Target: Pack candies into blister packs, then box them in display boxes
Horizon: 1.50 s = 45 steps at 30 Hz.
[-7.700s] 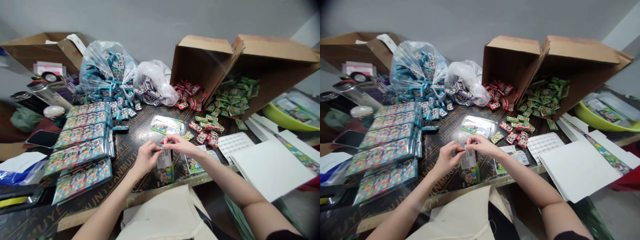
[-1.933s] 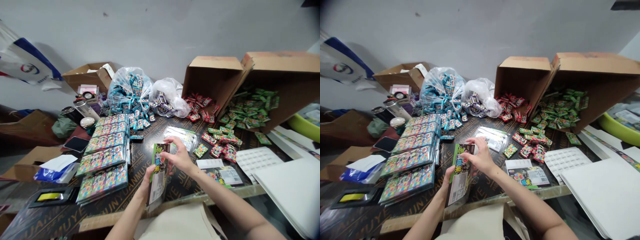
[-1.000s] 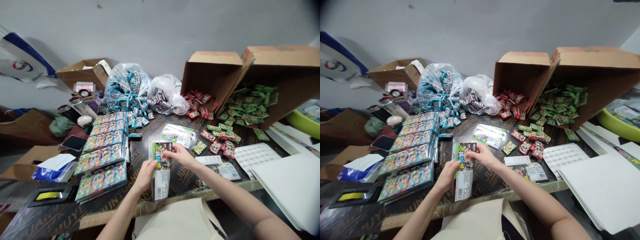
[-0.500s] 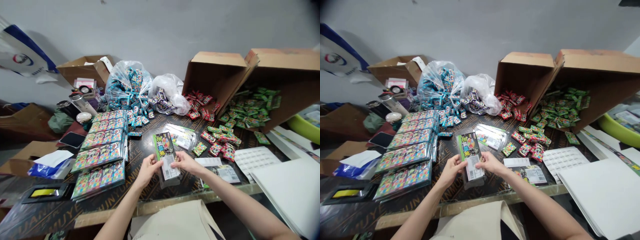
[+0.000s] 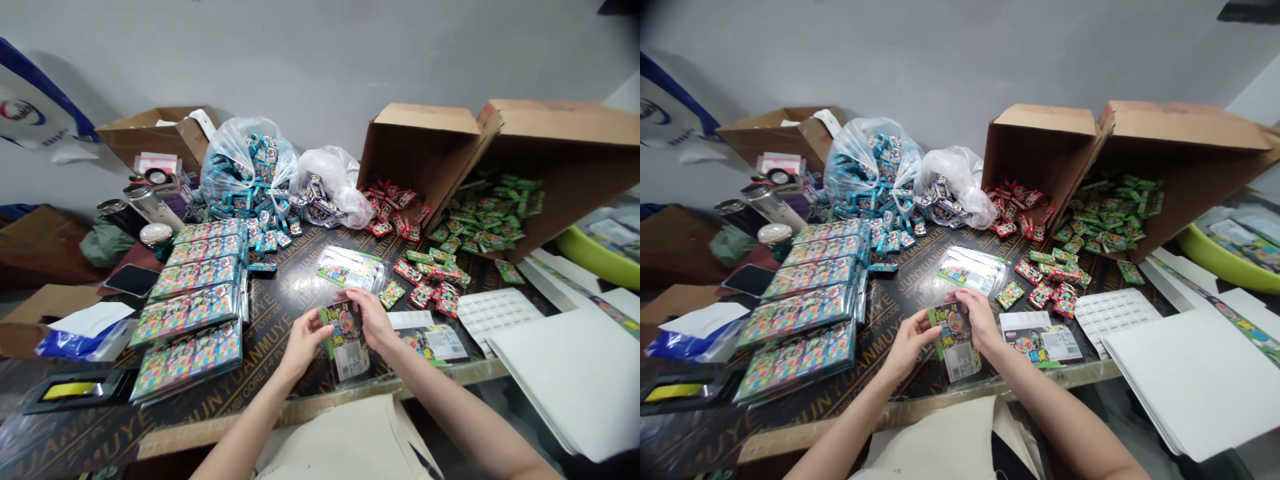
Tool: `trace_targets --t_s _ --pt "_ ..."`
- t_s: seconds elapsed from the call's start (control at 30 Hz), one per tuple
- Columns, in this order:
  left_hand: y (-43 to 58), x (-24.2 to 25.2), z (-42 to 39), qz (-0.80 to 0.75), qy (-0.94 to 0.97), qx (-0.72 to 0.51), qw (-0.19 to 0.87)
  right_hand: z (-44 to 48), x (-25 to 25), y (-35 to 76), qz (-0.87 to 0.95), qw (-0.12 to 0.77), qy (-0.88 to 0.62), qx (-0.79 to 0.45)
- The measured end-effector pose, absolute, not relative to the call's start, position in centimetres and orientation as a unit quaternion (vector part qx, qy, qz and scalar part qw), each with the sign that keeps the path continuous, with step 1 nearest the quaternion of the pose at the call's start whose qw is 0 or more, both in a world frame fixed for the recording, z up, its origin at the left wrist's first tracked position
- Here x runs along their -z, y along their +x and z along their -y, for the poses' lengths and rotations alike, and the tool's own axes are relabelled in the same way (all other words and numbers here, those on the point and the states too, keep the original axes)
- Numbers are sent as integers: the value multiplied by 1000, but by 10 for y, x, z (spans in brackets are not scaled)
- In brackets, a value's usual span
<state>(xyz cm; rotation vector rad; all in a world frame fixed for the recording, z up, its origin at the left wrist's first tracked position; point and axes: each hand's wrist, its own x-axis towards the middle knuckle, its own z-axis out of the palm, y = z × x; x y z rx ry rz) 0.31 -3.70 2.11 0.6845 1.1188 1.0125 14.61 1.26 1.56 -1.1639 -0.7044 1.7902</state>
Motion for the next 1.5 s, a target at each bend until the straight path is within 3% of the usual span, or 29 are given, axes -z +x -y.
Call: trace_targets --t_s 0.13,0.23,0.3,0.43,0.5,0.8,1.03,1.27,1.4,1.5 --pt "7 -23 35 -522 132 -466 702 -14 -22 150 222 418 -446 -760" --pt "5 -28 26 -533 103 -427 723 -14 -21 157 219 393 -433 -781" --pt "3 -35 22 -557 180 -425 691 -15 -19 164 273 393 -444 -757" --pt "3 -55 24 -598 446 -449 492 -11 -16 178 446 429 -473 -627" --pt "3 -63 26 -585 519 -431 450 -9 -18 183 488 430 -467 -599" --pt "-3 -60 10 -601 473 -359 535 -14 -28 187 512 373 -431 -643" --pt "6 -74 23 -552 644 -342 404 -5 -22 201 548 371 -417 -623" --pt "6 -55 21 -584 533 -382 477 9 -6 204 559 408 -442 -570" --pt "-5 -56 21 -609 480 -426 465 25 15 198 539 309 -396 -676" --pt "-25 -59 26 -651 426 -487 398 23 34 194 524 251 -388 -715"
